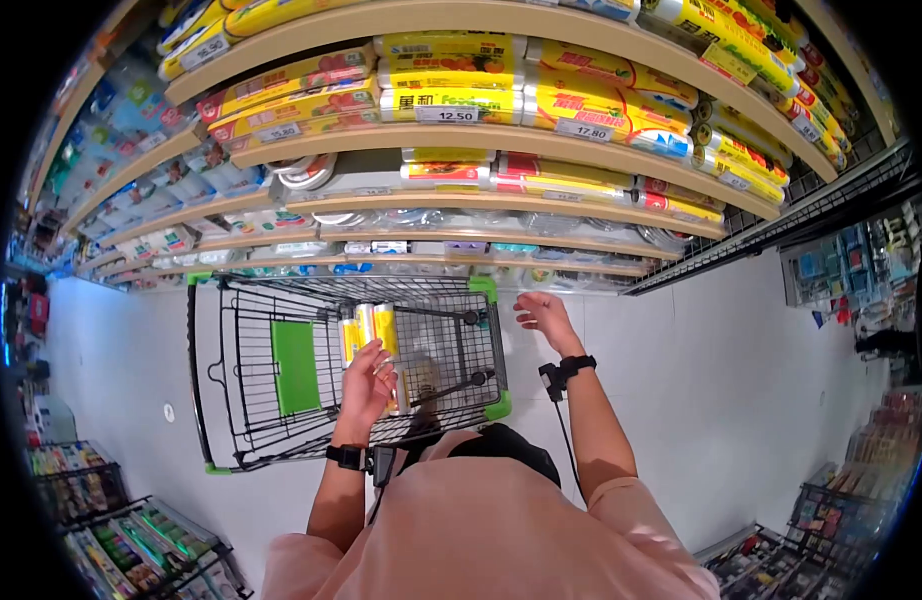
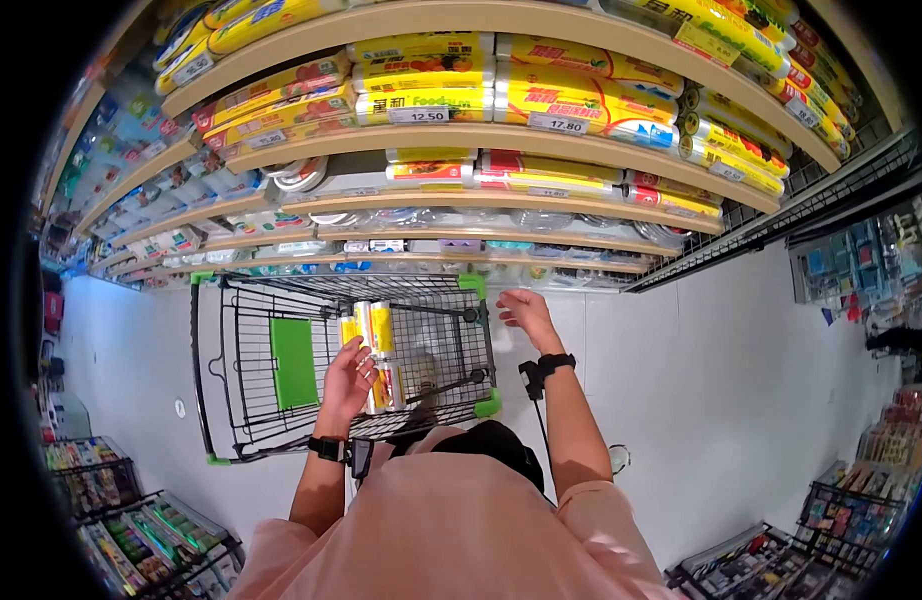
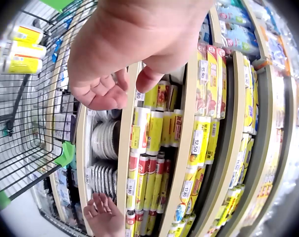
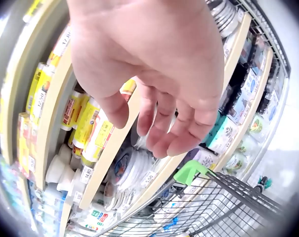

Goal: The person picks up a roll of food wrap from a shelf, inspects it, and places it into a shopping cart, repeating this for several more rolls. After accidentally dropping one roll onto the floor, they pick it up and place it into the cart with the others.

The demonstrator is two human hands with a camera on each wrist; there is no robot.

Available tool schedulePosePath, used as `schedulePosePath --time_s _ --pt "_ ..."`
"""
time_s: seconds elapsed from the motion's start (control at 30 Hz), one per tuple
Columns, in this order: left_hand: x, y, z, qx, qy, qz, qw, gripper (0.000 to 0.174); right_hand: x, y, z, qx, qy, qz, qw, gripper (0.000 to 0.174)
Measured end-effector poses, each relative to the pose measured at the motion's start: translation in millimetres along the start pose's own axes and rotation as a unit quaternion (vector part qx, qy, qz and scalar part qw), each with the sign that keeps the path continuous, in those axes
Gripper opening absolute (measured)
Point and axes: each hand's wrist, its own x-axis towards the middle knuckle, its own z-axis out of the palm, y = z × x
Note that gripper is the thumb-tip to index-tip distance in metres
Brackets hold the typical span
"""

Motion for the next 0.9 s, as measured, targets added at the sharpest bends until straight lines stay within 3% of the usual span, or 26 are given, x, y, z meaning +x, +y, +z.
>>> schedulePosePath --time_s 0.07,0.17,0.27,0.37,0.47,0.57,0.67,0.8,0.9 --pt "22.8 19.6 18.0 0.030 -0.021 0.002 0.999 0.034 10.7 -22.0 11.7 -0.003 0.008 0.002 1.000 0.027" --pt "65.5 52.5 54.3 0.074 -0.061 0.041 0.994 0.032 41.0 -56.4 26.9 -0.061 0.012 -0.049 0.997 0.034" --pt "131.8 63.6 76.4 0.089 -0.101 0.122 0.983 0.034 65.5 -85.0 42.7 0.039 0.050 -0.104 0.992 0.042" --pt "185.0 69.6 106.8 0.134 -0.089 0.211 0.964 0.038 91.3 -105.0 59.7 0.035 0.097 -0.183 0.978 0.061" --pt "210.2 90.2 150.9 0.184 -0.102 0.245 0.946 0.046 141.0 -108.0 74.1 -0.034 0.145 -0.327 0.933 0.063" --pt "233.7 107.7 181.2 0.219 -0.097 0.253 0.937 0.054 152.5 -136.2 92.9 -0.014 0.166 -0.262 0.951 0.061" --pt "249.6 118.5 194.3 0.275 -0.157 0.258 0.913 0.059 189.7 -133.0 94.4 -0.070 0.180 -0.334 0.922 0.062" --pt "264.0 120.4 195.4 0.339 -0.133 0.221 0.905 0.054 185.3 -138.0 93.0 0.009 0.145 -0.316 0.937 0.061" --pt "270.0 125.0 190.8 0.323 -0.147 0.226 0.907 0.050 180.8 -142.2 93.8 -0.033 0.162 -0.267 0.949 0.060"
